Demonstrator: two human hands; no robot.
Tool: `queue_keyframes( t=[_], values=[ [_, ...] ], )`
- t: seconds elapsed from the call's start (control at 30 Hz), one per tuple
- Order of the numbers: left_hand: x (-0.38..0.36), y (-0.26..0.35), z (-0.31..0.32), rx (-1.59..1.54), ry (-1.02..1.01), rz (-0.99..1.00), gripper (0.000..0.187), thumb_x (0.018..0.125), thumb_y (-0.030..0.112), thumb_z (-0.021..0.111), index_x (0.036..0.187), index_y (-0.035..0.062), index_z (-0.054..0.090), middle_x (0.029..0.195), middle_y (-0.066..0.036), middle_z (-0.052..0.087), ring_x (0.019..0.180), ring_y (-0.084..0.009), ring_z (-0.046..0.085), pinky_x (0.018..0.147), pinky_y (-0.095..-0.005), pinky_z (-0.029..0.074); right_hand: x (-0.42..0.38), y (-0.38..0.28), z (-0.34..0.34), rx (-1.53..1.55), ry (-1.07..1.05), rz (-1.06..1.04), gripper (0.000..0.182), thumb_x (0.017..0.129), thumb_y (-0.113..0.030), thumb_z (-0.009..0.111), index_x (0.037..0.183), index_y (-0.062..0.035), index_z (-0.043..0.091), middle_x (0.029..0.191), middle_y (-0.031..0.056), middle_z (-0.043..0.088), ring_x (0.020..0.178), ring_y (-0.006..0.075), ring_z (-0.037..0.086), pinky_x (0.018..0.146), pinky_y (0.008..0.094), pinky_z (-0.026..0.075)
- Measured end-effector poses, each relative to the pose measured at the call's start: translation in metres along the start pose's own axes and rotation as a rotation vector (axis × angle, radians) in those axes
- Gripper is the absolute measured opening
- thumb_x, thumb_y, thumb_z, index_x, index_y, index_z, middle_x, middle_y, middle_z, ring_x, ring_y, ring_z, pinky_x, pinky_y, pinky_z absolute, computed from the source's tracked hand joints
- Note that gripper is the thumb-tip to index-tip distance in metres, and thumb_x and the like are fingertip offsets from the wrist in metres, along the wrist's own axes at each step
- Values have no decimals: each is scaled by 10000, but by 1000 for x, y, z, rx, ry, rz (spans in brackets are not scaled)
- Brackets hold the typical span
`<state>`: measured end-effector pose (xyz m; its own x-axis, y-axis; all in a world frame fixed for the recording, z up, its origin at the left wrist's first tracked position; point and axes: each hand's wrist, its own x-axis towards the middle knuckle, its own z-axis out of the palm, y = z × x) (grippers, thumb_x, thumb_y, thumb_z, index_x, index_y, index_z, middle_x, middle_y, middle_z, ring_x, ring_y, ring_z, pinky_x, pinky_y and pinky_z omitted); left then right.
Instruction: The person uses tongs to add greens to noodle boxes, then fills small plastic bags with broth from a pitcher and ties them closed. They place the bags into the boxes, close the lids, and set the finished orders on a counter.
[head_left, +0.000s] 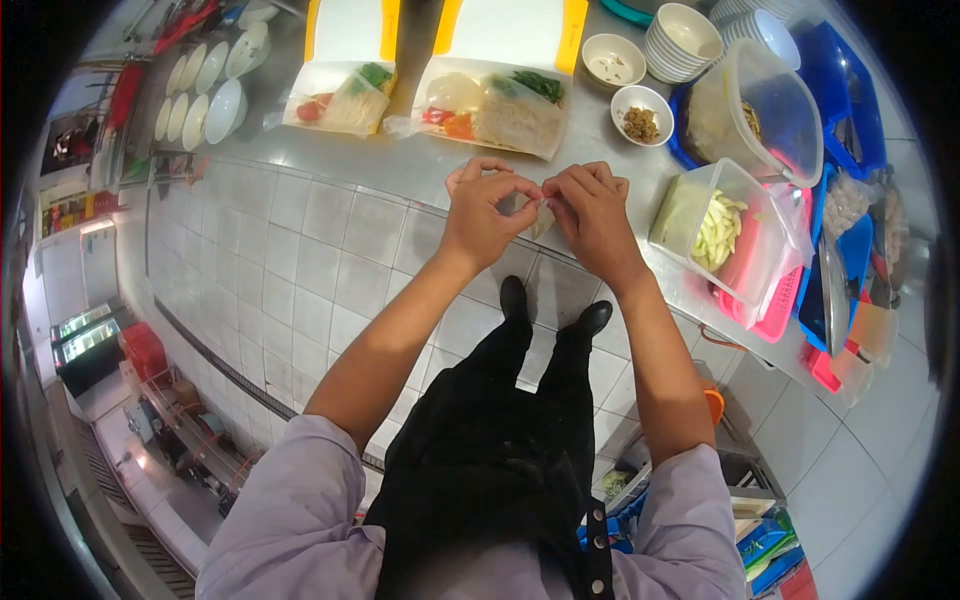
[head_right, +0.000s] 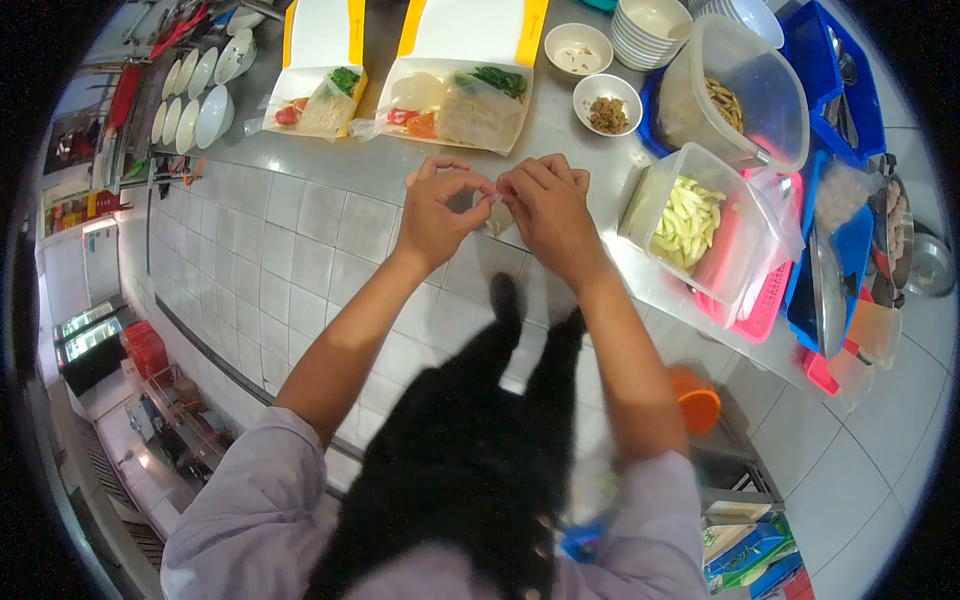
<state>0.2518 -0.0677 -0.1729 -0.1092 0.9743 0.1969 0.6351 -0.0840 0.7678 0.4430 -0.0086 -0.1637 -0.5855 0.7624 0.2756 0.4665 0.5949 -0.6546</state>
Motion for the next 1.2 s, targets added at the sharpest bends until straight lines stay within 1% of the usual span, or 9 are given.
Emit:
queue_keyframes(
  t=[0.17,0.27,0.43,0.67,0.73,0.87,1.07,1.13,1.2],
  values=[
    [4,11,-8,120,-12,46,98,793,197,828,884,179,796,903,45,750,1084,-221,610,1063,-460,290,2,-4,-2,22,-22,17,126,912,-109,744,1029,-123,698,1003,1,666,1031,253,581,899,418,363],
    [1,19,-5,122,65,23,86,797,194,828,875,170,804,888,44,744,1057,-209,607,1034,-457,285,3,-7,-3,52,-21,39,116,919,-115,739,1028,-122,699,998,4,664,1022,254,578,896,417,356],
    [-10,21,3,48,118,-102,89,815,186,827,902,204,821,961,39,765,1048,-199,609,984,-441,318,-3,-7,1,40,-22,45,101,931,-128,735,1025,-120,698,992,6,660,1013,254,575,890,414,347],
    [-5,23,4,177,155,-44,116,837,204,809,954,208,813,986,44,757,1037,-202,611,972,-435,303,-4,-12,8,45,10,134,103,950,-147,726,1039,-106,694,991,17,652,1010,261,573,884,426,344],
    [1,22,2,126,125,-96,64,841,211,786,896,183,803,914,35,740,1023,-207,602,960,-449,282,-2,-10,10,39,23,126,107,951,-150,724,1043,-104,693,994,20,652,1013,263,574,882,428,345],
    [6,18,-12,138,-27,-82,68,849,228,777,877,167,790,915,14,750,954,-204,619,935,-440,296,2,-1,12,69,-5,64,117,953,-157,721,1052,-102,691,1008,25,660,1027,268,582,885,428,349],
    [21,9,-28,-32,-213,-176,170,913,289,776,973,141,833,888,-68,765,845,-216,698,954,-415,361,6,0,10,42,3,58,125,950,-151,721,1062,-107,686,1016,22,668,1024,268,588,888,427,355],
    [25,13,-31,-84,-281,-272,233,917,245,807,1058,62,835,1015,-156,772,945,-285,714,894,-370,541,6,0,9,40,13,53,125,950,-149,721,1063,-110,684,1015,22,668,1021,266,588,888,426,355],
    [25,11,-29,-88,-270,-285,218,919,245,804,1049,74,836,1002,-135,778,938,-269,709,911,-375,514,8,-1,9,54,4,79,138,952,-120,727,1079,-83,686,982,30,653,1015,252,587,915,414,356]
  ],
)
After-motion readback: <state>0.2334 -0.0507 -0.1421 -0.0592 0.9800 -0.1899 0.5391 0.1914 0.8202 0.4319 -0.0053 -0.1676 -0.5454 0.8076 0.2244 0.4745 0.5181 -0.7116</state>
